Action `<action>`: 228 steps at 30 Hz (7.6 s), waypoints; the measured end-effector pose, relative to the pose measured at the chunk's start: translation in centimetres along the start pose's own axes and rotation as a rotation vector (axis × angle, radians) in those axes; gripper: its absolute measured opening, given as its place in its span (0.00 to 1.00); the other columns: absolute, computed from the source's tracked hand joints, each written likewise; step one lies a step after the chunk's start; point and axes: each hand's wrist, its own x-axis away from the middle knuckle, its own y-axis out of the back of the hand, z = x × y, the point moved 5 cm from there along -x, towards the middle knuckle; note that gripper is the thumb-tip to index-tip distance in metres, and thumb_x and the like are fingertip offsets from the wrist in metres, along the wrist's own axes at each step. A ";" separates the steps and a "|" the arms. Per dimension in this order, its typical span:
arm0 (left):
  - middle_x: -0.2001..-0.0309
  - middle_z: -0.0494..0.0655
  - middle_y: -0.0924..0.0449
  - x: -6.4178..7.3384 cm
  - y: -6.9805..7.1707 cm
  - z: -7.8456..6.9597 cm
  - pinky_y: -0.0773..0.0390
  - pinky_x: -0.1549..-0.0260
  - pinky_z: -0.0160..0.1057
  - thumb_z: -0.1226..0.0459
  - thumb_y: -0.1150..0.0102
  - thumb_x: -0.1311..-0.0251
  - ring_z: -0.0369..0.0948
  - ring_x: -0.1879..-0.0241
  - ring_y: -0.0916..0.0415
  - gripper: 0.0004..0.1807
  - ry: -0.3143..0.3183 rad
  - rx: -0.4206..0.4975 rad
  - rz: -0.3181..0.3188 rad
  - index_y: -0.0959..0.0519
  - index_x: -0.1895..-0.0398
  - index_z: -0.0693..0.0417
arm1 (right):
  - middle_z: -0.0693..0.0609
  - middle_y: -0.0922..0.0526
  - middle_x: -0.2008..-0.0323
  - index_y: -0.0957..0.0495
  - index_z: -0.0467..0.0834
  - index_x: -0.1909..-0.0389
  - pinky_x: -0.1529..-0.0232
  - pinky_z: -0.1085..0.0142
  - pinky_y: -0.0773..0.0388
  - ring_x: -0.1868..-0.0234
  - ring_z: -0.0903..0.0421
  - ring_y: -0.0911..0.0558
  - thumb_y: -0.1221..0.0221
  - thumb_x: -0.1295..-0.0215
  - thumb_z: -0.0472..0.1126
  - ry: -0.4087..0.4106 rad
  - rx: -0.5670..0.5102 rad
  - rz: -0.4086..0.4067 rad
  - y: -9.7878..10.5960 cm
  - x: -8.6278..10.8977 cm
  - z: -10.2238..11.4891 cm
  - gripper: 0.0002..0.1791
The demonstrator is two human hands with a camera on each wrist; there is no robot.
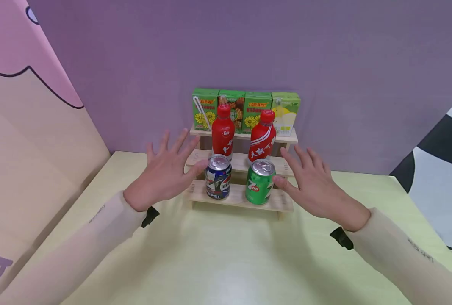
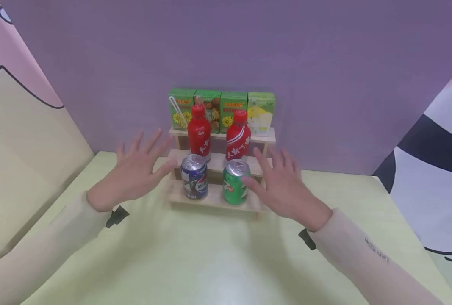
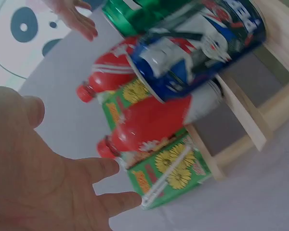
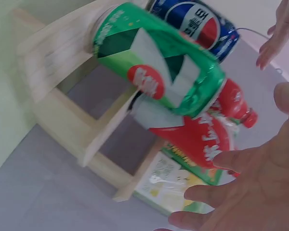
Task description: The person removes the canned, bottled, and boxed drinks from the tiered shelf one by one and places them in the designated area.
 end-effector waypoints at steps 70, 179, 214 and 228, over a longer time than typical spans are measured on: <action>0.57 0.61 0.31 -7.6 2.6 10.7 0.30 0.55 0.52 0.76 0.43 0.42 0.56 0.52 0.36 0.10 -0.041 0.249 -0.330 0.34 0.63 0.65 | 0.39 0.29 0.46 0.21 0.35 0.51 0.46 0.44 0.31 0.44 0.40 0.34 0.40 0.36 0.37 -0.124 -0.309 -0.122 -6.6 -4.8 -8.7 0.15; 0.56 0.50 0.27 -15.5 3.3 1.9 0.23 0.56 0.39 0.67 0.45 0.36 0.44 0.56 0.28 0.10 -0.171 0.304 -0.112 0.30 0.54 0.59 | 0.36 0.28 0.48 0.22 0.31 0.50 0.46 0.46 0.31 0.46 0.38 0.31 0.41 0.37 0.32 -0.107 -0.332 -0.156 -5.9 -4.8 -7.8 0.15; 0.58 0.57 0.29 -6.1 1.9 18.7 0.25 0.60 0.57 0.77 0.49 0.42 0.55 0.55 0.32 0.04 -0.001 0.261 -0.198 0.27 0.66 0.64 | 0.34 0.28 0.47 0.23 0.30 0.49 0.43 0.44 0.34 0.45 0.36 0.30 0.42 0.36 0.32 -0.070 -0.283 -0.174 -5.8 -4.8 -9.5 0.15; 0.58 0.57 0.28 -5.9 -4.0 19.9 0.29 0.63 0.51 0.78 0.49 0.45 0.53 0.61 0.32 0.06 -0.007 0.257 -0.120 0.26 0.67 0.62 | 0.35 0.28 0.47 0.22 0.31 0.49 0.43 0.45 0.33 0.44 0.37 0.30 0.42 0.36 0.32 -0.054 -0.284 -0.190 -5.8 -4.8 -9.4 0.15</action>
